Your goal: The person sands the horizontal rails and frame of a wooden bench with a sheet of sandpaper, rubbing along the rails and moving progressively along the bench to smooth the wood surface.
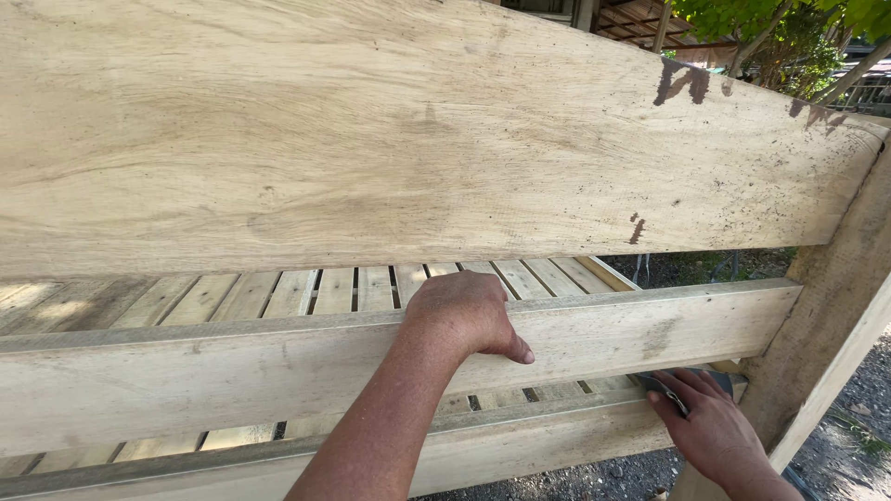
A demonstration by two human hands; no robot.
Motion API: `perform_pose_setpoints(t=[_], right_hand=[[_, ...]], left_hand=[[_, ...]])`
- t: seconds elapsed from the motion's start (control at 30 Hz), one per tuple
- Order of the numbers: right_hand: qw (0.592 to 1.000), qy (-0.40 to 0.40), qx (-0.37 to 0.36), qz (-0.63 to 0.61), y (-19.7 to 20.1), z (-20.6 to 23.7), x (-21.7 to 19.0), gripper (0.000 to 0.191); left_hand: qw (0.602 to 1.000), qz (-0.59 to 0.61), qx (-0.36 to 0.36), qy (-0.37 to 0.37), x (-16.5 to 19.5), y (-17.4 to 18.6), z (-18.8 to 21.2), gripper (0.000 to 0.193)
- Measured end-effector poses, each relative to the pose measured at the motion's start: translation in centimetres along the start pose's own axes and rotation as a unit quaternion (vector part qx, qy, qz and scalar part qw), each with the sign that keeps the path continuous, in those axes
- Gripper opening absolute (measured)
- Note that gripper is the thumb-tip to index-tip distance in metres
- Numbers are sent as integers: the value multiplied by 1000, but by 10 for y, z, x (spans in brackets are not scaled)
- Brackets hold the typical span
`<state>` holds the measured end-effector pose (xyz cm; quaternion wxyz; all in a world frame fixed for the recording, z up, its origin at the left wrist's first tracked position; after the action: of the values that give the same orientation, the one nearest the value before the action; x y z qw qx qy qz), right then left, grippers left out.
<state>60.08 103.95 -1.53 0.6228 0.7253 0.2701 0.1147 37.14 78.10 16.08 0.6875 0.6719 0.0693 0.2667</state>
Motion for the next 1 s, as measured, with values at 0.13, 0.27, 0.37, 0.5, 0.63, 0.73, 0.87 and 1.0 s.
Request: perform_pose_setpoints(t=[0.13, 0.27, 0.37, 0.5, 0.63, 0.73, 0.87, 1.0], right_hand=[[999, 32, -6, 5, -29, 14, -36, 58], [995, 81, -17, -55, -38, 29, -46, 65], [998, 53, -12, -36, -24, 6, -4, 61], [1000, 1, -9, -13, -16, -31, 36, 61], [998, 44, 41, -19, -21, -6, 1, 58], [1000, 14, -6, -10, -37, 23, -29, 61], [997, 42, 5, -63, -11, 30, -45, 56], [998, 7, -58, -1, -2, 7, -38, 53]], left_hand=[[1000, -5, 9, -5, 1, 1, -2, 73], [1000, 0, 15, -18, 1, 1, -3, 73], [1000, -2, 9, -20, 2, 0, -3, 74], [1000, -6, -17, -2, 1, -4, -3, 74], [1000, -17, 17, -20, 6, 3, -1, 80], [1000, -4, -4, -2, 3, -1, 0, 72], [1000, 3, 6, 5, 3, 0, 1, 73], [1000, -9, 7, 5, 4, 1, 2, 75]])
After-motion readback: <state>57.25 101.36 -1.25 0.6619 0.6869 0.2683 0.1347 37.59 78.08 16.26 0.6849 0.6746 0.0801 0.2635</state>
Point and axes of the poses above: each hand's wrist, its own z-axis away from the middle knuckle, its own y-axis out of the back of the hand, x = y × z, the point moved 10 cm from there along -z, towards the middle knuckle, and after that the axes turned 6 degrees about -x, right-handed, at the moved point
